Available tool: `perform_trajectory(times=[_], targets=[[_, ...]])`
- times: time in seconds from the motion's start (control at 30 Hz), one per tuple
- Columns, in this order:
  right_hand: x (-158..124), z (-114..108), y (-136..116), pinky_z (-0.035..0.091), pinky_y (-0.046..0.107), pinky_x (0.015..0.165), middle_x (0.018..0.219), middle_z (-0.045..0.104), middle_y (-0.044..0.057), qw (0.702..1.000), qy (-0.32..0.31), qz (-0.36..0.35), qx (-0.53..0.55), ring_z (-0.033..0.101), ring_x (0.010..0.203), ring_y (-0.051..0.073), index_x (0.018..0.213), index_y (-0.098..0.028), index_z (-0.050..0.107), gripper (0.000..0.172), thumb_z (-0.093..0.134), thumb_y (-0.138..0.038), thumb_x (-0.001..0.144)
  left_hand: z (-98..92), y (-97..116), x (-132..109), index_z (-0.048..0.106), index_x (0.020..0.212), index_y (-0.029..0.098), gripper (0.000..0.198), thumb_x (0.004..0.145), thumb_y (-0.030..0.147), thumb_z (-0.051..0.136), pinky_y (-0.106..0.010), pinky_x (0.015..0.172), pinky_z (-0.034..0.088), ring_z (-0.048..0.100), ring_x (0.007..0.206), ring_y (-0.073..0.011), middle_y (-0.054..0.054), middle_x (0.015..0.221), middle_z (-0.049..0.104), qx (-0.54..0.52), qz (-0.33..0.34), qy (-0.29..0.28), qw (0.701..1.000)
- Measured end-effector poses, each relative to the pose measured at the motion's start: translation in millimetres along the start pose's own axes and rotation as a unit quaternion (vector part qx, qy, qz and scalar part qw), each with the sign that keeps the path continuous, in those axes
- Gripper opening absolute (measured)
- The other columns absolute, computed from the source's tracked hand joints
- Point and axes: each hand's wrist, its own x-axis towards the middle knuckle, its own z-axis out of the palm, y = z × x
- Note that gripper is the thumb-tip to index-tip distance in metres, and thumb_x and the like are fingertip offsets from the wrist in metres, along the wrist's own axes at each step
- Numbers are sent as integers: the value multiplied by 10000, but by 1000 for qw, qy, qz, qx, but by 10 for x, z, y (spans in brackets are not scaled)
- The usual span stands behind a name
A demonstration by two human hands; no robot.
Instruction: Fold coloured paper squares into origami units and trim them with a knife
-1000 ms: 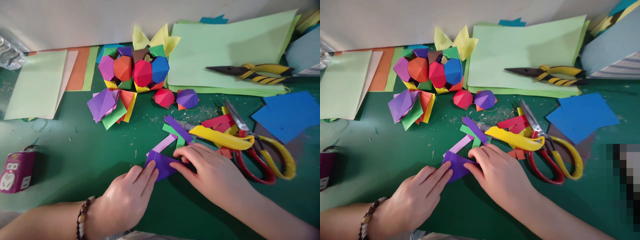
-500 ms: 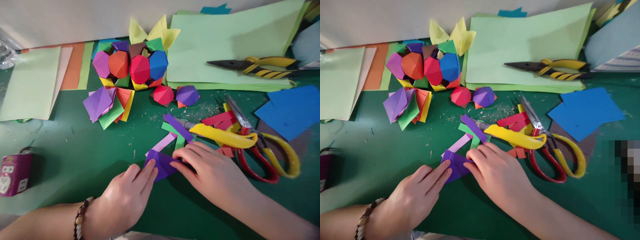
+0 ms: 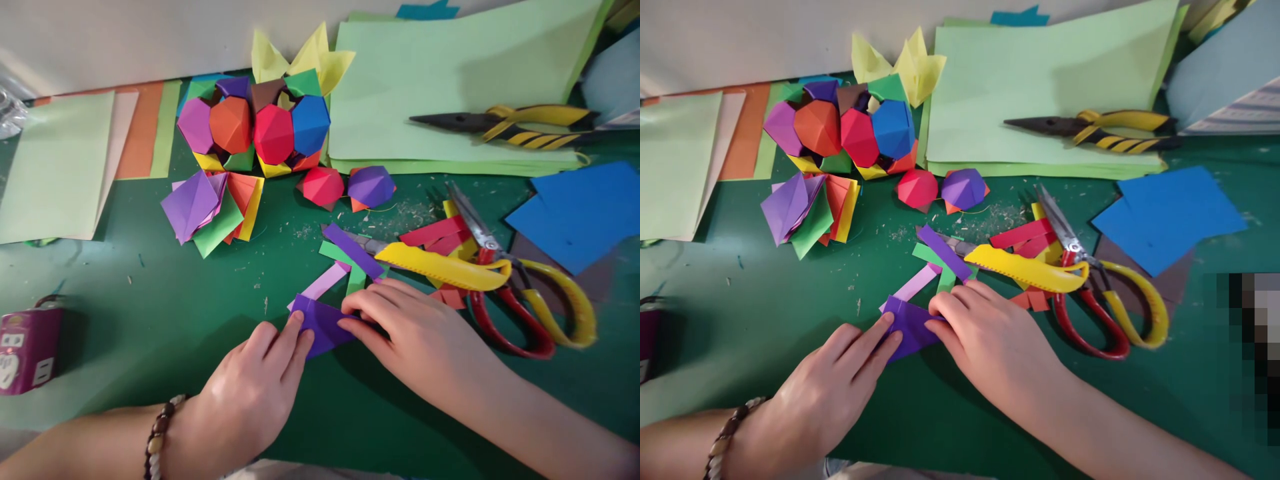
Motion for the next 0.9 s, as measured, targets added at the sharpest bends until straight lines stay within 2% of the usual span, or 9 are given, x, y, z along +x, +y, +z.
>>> perform_trajectory(times=[0.2, 0.53, 0.7, 0.8, 0.9], targets=[[8, -5, 5, 430, 302, 594, 775, 661, 37, 1000, 2, -7, -11, 623, 758, 190, 851, -201, 587, 170, 481, -246, 975, -7, -9, 22, 611, 1255, 41, 428, 882, 69, 404, -319, 667, 575, 603, 800, -208, -181, 1297, 637, 5, 1, 7, 1000], [21, -11, 7, 420, 297, 596, 765, 653, 33, 1000, -4, -6, -7, 620, 754, 191, 836, -207, 579, 145, 513, -242, 961, -15, -13, 33, 611, 1252, 33, 416, 884, 67, 422, -316, 628, 590, 626, 833, -232, -177, 1275, 650, -19, -6, 7, 1000], [15, -13, 9, 426, 294, 597, 762, 654, 27, 1000, -4, -5, -6, 620, 751, 184, 834, -213, 577, 149, 509, -245, 962, 30, -20, 67, 640, 1179, 28, 382, 907, 38, 373, -306, 638, 598, 628, 841, -216, -166, 1177, 690, -36, -8, 43, 998], [17, 3, 4, 432, 292, 606, 761, 652, 26, 1000, -6, -4, -7, 613, 744, 176, 830, -213, 573, 168, 493, -254, 972, 37, -52, 90, 638, 1174, 31, 391, 923, 38, 337, -287, 652, 599, 619, 793, -180, -158, 1234, 667, -49, 3, 49, 998], [39, 7, 14, 441, 293, 613, 780, 664, 28, 1000, -6, -3, -8, 623, 757, 177, 843, -209, 580, 157, 506, -264, 970, 31, -87, 95, 621, 1210, 28, 399, 931, 48, 336, -291, 685, 598, 628, 814, -182, -163, 1303, 634, -40, 31, 38, 998]])
